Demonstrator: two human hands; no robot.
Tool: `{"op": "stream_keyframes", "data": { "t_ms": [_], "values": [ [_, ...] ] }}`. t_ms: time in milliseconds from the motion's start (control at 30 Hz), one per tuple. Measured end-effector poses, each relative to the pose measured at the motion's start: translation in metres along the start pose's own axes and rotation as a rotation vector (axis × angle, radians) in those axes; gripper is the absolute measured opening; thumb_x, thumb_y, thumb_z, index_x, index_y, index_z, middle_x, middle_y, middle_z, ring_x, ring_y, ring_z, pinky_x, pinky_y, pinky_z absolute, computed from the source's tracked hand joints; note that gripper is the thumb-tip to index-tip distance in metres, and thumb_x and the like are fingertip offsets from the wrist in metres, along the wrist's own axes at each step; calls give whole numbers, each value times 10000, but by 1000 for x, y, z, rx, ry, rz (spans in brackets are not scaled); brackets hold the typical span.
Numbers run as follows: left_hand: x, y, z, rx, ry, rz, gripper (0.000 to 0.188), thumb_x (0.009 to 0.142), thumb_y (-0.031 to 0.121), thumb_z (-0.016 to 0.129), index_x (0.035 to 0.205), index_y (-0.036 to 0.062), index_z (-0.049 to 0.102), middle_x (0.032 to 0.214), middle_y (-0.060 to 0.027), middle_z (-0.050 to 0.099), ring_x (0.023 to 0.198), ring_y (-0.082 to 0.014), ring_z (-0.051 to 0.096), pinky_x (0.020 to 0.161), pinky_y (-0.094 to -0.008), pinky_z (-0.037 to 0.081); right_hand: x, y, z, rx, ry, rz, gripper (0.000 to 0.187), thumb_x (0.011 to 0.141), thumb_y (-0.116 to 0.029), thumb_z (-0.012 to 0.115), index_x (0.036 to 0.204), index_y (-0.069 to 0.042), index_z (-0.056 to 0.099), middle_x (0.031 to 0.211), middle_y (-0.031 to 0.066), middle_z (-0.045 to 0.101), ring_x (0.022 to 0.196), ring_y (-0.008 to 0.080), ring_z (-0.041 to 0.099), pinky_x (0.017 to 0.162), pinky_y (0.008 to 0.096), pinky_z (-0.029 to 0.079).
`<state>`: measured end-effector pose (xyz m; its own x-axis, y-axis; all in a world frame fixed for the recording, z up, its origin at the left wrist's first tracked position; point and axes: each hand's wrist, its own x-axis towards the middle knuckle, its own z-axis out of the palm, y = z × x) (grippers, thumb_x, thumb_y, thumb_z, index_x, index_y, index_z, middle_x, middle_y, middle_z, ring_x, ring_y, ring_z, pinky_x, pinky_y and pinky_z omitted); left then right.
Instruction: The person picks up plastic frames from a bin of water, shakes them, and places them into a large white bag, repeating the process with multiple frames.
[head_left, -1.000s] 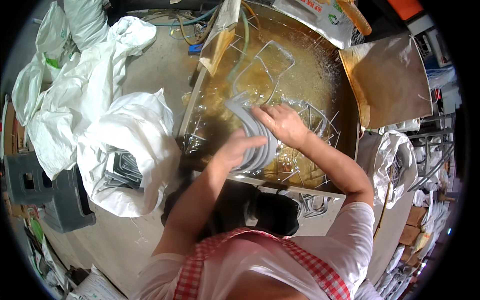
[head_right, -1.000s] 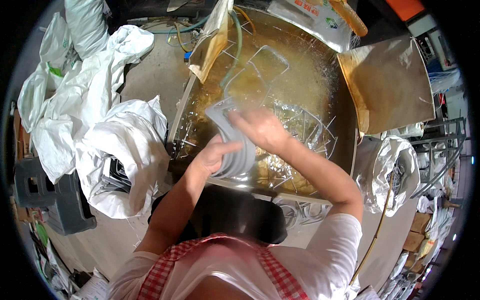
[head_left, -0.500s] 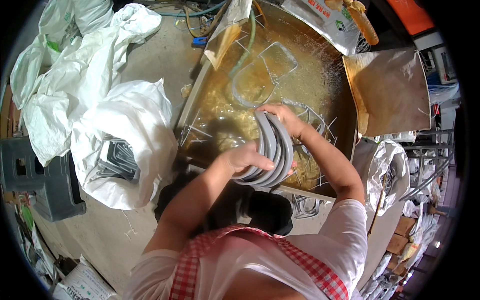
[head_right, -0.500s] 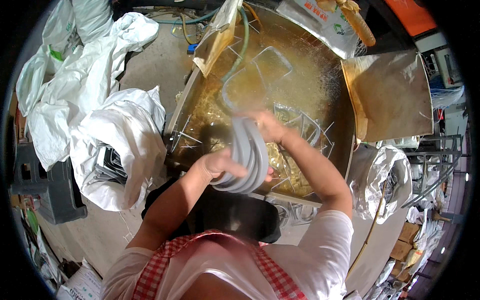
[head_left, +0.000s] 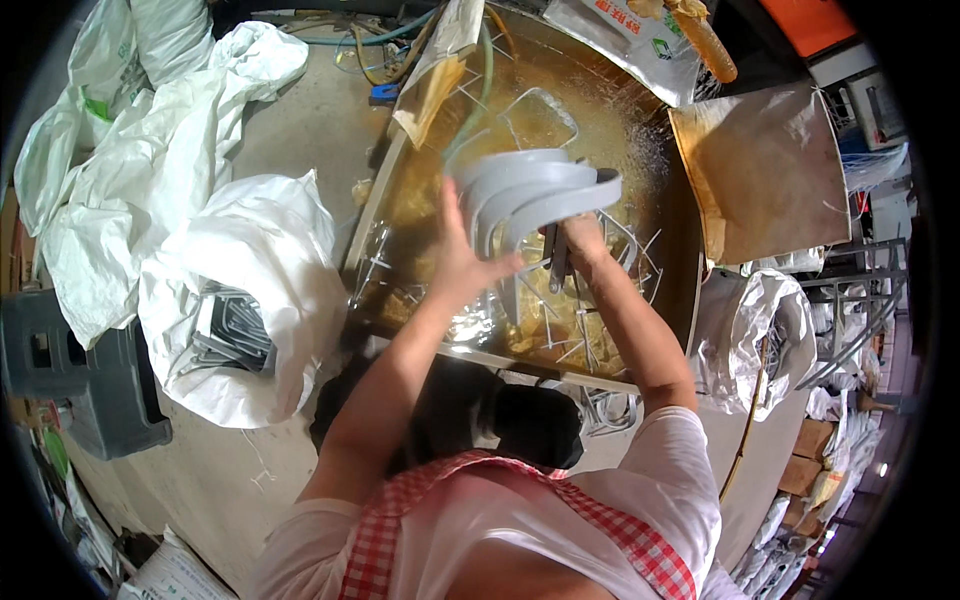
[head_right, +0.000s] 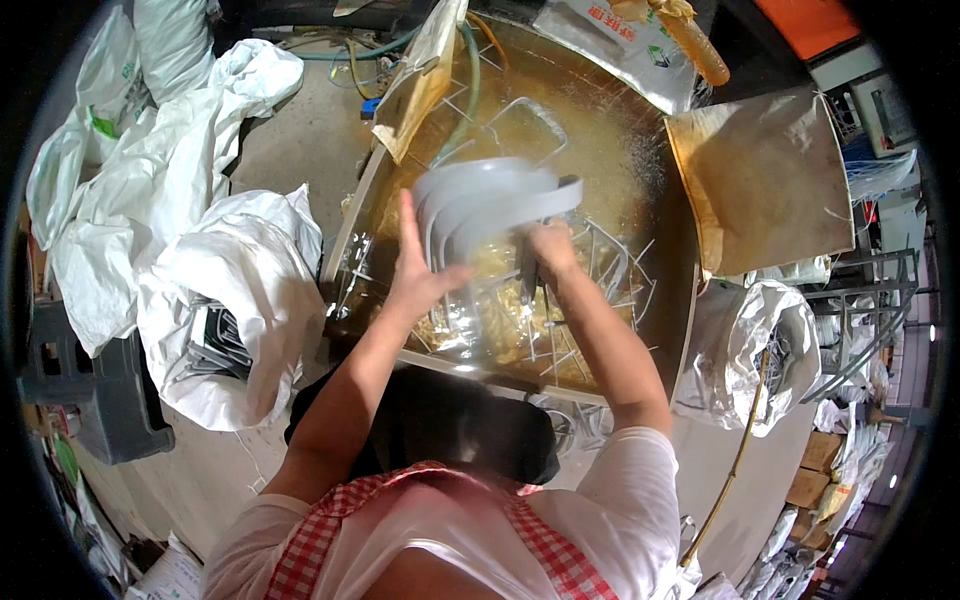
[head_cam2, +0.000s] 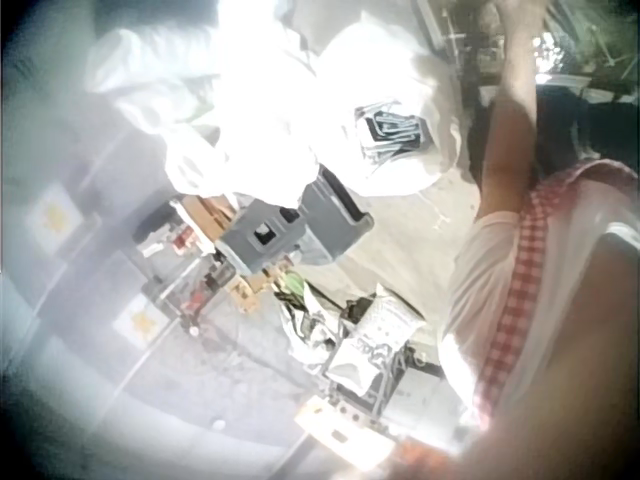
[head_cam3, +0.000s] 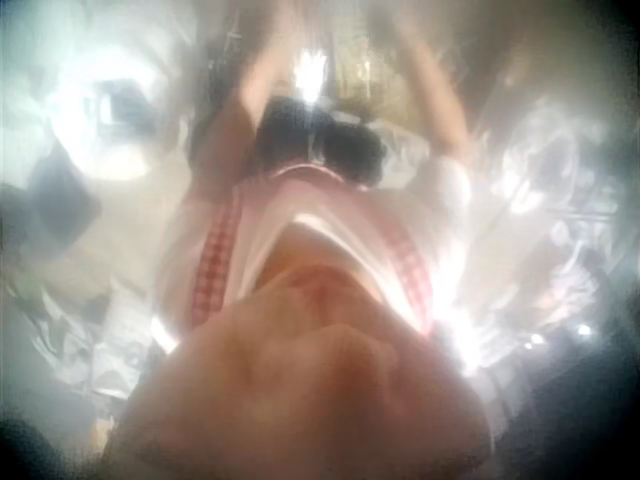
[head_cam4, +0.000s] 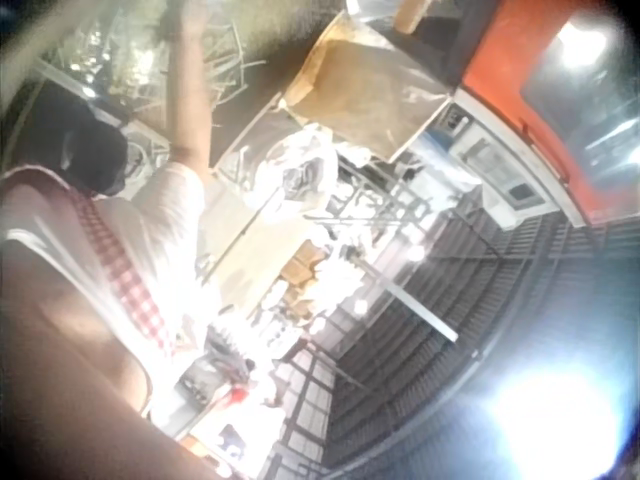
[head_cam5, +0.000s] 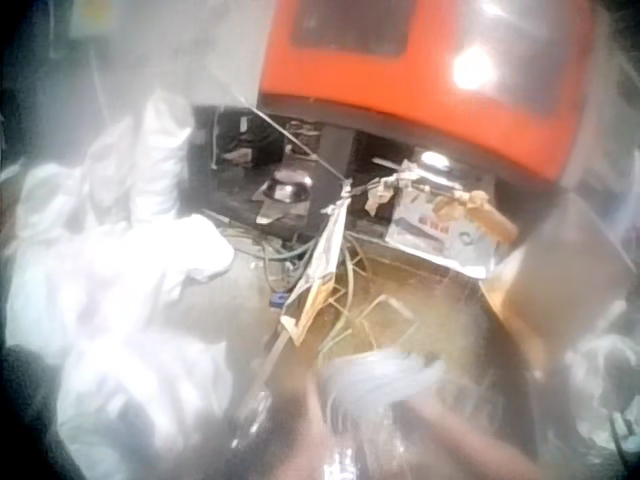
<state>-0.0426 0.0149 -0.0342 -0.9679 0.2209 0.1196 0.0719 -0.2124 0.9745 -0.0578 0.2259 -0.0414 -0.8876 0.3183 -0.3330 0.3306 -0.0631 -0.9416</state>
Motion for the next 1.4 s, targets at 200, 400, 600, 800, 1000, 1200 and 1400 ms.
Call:
{"op": "stream_keyframes", "data": {
  "t_ms": [200, 400, 600, 800, 1000, 1200, 1400],
  "values": [
    [11, 20, -19, 246, 42, -579, 1013, 609, 127, 701, 1391, 20, 66, 1265, -231, 384, 1070, -294, 489, 901, -377, 408, -45, -21, 4, 74, -171, 385, 469, 755, -184, 688, 1114, -7, 443, 986, 131, 547, 846, 214, 570, 677, 342, 521],
    [4, 15, -30, -221, -43, -527, 494, 668, 34, 631, 1127, 3, 450, 901, -85, 517, 753, -169, 553, 643, -276, 448, -69, -54, -20, -27, -458, 249, 636, 684, -204, 756, 1174, 15, 415, 1054, 110, 526, 995, 211, 533, 821, 353, 492],
    [3, -15, -29, -180, -66, -558, 514, 672, 17, 611, 1143, -24, 409, 960, -131, 504, 690, -202, 573, 611, -311, 471, -76, -45, -27, -155, -452, 119, 766, 689, -373, 723, 1253, -4, 358, 1115, 127, 503, 1038, 222, 507, 877, 374, 452],
    [5, 0, -28, -394, 110, -652, 677, 664, -49, 549, 1277, 27, 272, 1061, -167, 478, 745, -263, 597, 623, -356, 505, -72, -17, -40, 441, -419, 106, 1061, 593, -665, 633, 1375, -93, 202, 1239, 132, 429, 1098, 274, 470, 914, 378, 417],
    [4, 1, -25, -432, 244, -609, 633, 672, -97, 498, 1235, 96, 283, 1030, -123, 459, 729, -243, 564, 625, -357, 506, -71, 34, -23, 553, -368, 17, 1061, 566, -697, 604, 1387, -162, 195, 1379, 105, 273, 1256, 285, 285, 1029, 412, 263],
    [3, -34, -20, -167, 456, -324, 532, 684, -113, 500, 1141, 89, 315, 963, -83, 445, 713, -222, 550, 609, -347, 499, -66, 38, 10, 407, -38, -112, 645, 840, -443, 535, 1332, -140, 248, 1184, 63, 474, 1033, 216, 476, 850, 367, 383],
    [-1, -36, -7, -431, 434, -406, 488, 696, -106, 526, 1104, 80, 330, 921, -78, 441, 718, -225, 558, 629, -357, 498, -66, 15, 34, 836, -218, 211, 476, 731, -173, 684, 1119, -14, 460, 1030, 128, 565, 950, 266, 556, 891, 410, 432]
  ]
}}
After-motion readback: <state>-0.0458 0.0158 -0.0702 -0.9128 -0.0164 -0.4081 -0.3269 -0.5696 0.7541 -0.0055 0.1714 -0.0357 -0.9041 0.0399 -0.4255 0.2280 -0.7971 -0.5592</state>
